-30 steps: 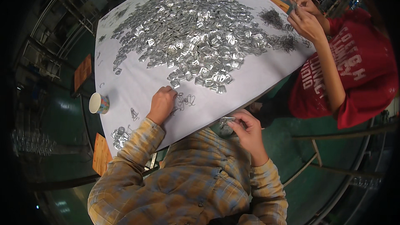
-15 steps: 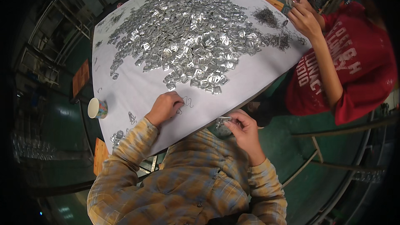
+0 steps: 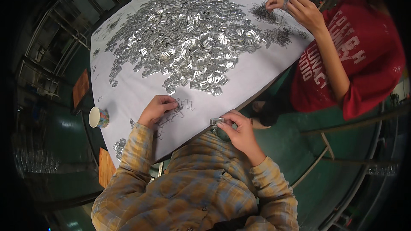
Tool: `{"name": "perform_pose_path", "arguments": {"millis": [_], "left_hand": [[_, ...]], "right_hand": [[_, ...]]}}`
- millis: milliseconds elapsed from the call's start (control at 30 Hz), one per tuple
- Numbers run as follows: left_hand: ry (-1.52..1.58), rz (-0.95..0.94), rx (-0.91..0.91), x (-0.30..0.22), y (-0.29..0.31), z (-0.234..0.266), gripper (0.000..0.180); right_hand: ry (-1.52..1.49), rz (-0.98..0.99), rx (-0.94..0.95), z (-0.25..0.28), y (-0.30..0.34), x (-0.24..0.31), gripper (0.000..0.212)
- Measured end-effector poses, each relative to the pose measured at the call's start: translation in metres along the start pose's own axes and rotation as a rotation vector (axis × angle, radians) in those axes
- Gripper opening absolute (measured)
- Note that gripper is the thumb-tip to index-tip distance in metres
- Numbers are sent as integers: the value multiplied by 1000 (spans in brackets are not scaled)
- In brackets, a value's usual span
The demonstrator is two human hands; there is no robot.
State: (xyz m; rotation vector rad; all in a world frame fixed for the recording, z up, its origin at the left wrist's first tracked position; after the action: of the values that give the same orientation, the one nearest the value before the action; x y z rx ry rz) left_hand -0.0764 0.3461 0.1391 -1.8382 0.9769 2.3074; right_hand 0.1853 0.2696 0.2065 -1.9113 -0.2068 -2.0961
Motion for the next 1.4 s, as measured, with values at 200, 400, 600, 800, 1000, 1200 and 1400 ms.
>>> {"name": "perform_pose_path", "arguments": {"millis": [200, 400, 600, 800, 1000, 1200, 1400], "left_hand": [[-65, -219, -67, -32, 7, -23, 12], [232, -490, 174, -83, 28, -102, 5], [17, -542, 94, -90, 33, -118, 5], [-132, -596, -58, -95, 39, -118, 2], [41, -601, -61, -81, 40, -124, 6], [-45, -629, -51, -78, 50, -129, 6], [-31, -606, -55, -76, 55, -134, 6]], "right_hand": [[92, 40, -17, -1, -2, 5, 12], [78, 11, -16, -3, -4, 5, 11], [134, 38, -59, -3, -1, 4, 11], [188, 12, -118, -2, 3, -1, 11], [197, 32, -60, -1, -1, -3, 10], [372, -8, -138, 22, -41, -35, 18], [786, -60, -145, 7, -85, -62, 36]]}}
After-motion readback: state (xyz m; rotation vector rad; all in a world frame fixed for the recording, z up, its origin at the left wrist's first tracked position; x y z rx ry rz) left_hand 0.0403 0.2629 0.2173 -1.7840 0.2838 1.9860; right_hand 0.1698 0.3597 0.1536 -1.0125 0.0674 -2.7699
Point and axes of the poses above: each hand's wrist, its own y-axis away from the middle knuckle, its own z-axis out of the back of the hand, x = y × z, the point moved 8 cm from there along -y, towards the middle knuckle, and after that the axes turned 10 degrees about x, right-handed, at the moved point
